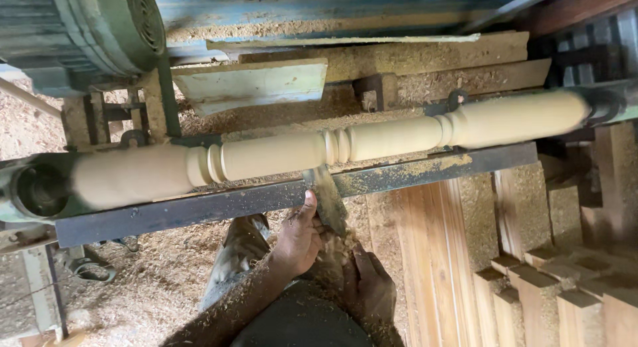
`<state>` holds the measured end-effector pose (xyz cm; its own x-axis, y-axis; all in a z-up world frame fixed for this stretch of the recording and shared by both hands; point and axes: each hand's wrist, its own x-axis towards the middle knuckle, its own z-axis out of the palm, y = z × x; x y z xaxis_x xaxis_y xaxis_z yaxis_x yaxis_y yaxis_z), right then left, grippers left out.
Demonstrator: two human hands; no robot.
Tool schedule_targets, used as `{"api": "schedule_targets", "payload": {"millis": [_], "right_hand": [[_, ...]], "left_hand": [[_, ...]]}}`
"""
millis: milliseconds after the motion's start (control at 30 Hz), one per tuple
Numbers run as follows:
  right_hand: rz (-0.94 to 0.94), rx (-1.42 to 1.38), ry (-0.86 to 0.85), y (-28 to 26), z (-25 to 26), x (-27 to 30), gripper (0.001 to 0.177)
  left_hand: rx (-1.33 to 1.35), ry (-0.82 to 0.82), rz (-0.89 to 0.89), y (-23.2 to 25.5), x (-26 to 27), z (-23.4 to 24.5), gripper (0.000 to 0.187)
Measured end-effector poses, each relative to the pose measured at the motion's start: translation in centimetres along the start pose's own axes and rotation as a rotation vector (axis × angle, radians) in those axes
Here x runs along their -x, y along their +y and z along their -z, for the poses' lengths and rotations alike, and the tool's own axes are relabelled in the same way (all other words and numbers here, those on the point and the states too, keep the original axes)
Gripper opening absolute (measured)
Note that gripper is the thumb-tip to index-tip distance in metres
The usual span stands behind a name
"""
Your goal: The person shapes a rotating wooden spindle on a lathe using various metal chisels and briefly sharpens a tool on a motorized grinding wheel.
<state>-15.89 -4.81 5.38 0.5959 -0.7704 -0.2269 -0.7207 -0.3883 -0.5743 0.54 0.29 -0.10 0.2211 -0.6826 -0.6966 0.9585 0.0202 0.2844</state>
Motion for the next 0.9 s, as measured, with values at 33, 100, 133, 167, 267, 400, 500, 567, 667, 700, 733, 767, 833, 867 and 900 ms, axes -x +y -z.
{"api": "schedule_targets", "payload": {"millis": [33, 100, 133, 167, 267, 400, 500, 567, 667, 700, 733, 767, 833, 867, 900], "right_hand": [[-0.051, 0.02, -0.036, -0.3, -0.1, 0.0, 0.037], [-0.149, 0.06, -0.108, -0.6, -0.2, -0.1, 0.039], [-0.15, 0.057, -0.097, -0.7, -0.4, 0.0, 0.039], [-0.151, 0.055, -0.087, -0.8, -0.6, 0.1, 0.039], [-0.125, 0.02, -0.069, -0.7, -1.0, 0.6, 0.041], [-0.124, 0.045, -0.113, -0.7, -1.0, 0.5, 0.024], [-0.177, 0.013, -0.063, -1.8, 0.2, 0.3, 0.031], [-0.114, 0.021, -0.036, -2.5, 1.1, -0.1, 0.036], [-0.166, 0.018, -0.088, -3.2, 2.1, -0.7, 0.038], [-0.206, 0.013, -0.123, -3.3, 2.3, -0.9, 0.038], [-0.186, 0.02, -0.109, -3.4, 2.6, -0.9, 0.038], [-0.166, 0.028, -0.096, -3.4, 2.8, -0.8, 0.038], [-0.132, 0.052, -0.083, -3.3, 3.2, -1.1, 0.039], [-0.118, 0.07, -0.084, -3.1, 3.3, -1.2, 0.04], [-0.104, 0.087, -0.085, -2.9, 3.4, -1.3, 0.04]], "left_hand": [[-0.008, 0.003, 0.011, 0.2, 0.1, 0.0, 0.071], [-0.019, 0.01, 0.03, 0.4, 0.2, 0.0, 0.07], [-0.024, 0.016, 0.037, 0.5, 0.3, 0.3, 0.068], [-0.028, 0.021, 0.045, 0.6, 0.3, 0.5, 0.067], [-0.039, -0.025, 0.046, 0.4, 0.1, 1.1, 0.063], [-0.071, -0.014, 0.082, 0.7, 0.0, 1.2, 0.059], [-0.053, -0.058, 0.044, 0.9, 0.1, 0.8, 0.058], [-0.035, -0.075, 0.043, 0.7, 0.2, 0.8, 0.058], [-0.026, -0.154, 0.041, 0.3, 0.1, 1.0, 0.064], [-0.035, -0.135, 0.024, 0.3, 0.1, 0.9, 0.065], [-0.042, -0.116, 0.007, 0.3, 0.2, 0.7, 0.066], [-0.049, -0.096, -0.01, 0.3, 0.4, 0.5, 0.066], [-0.055, -0.003, 0.048, 0.6, 0.4, -0.2, 0.069], [-0.058, 0.042, 0.078, 0.6, 0.4, -0.4, 0.072], [-0.051, 0.045, 0.091, 0.4, 0.4, -0.6, 0.074]]}}
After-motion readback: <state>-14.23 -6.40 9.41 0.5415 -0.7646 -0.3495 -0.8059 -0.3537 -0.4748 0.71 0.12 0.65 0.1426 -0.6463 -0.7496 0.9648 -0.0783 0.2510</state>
